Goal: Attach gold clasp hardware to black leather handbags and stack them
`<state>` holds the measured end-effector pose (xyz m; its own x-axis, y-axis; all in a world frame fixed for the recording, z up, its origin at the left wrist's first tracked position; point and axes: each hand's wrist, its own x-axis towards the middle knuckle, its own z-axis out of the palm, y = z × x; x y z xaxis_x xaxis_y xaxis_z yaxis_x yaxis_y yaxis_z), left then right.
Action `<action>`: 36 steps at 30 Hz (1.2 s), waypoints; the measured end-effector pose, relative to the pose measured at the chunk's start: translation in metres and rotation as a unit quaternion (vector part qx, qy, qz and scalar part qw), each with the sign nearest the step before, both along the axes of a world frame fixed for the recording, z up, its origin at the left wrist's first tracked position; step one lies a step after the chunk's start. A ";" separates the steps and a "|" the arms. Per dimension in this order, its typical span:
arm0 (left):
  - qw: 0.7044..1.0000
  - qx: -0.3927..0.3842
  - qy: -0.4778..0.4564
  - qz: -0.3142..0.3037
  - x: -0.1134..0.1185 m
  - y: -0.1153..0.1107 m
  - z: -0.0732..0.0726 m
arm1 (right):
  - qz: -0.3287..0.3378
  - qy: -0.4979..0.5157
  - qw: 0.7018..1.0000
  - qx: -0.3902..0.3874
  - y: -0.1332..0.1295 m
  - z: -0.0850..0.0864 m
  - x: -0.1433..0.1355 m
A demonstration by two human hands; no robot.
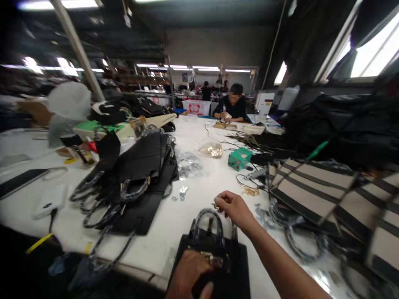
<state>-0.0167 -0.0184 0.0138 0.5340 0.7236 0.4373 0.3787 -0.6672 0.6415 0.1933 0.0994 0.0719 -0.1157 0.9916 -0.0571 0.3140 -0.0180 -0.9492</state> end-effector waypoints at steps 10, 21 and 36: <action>0.983 -0.101 -0.108 0.107 0.005 -0.009 -0.004 | -0.054 0.069 0.996 -0.019 -0.122 -0.015 -0.035; 0.964 -0.112 -0.195 0.141 0.017 -0.001 -0.007 | -0.100 0.058 0.993 0.010 -0.132 -0.014 -0.045; 0.960 -0.151 -0.192 0.136 0.013 0.003 -0.007 | -0.105 0.106 0.988 0.035 -0.134 -0.028 -0.041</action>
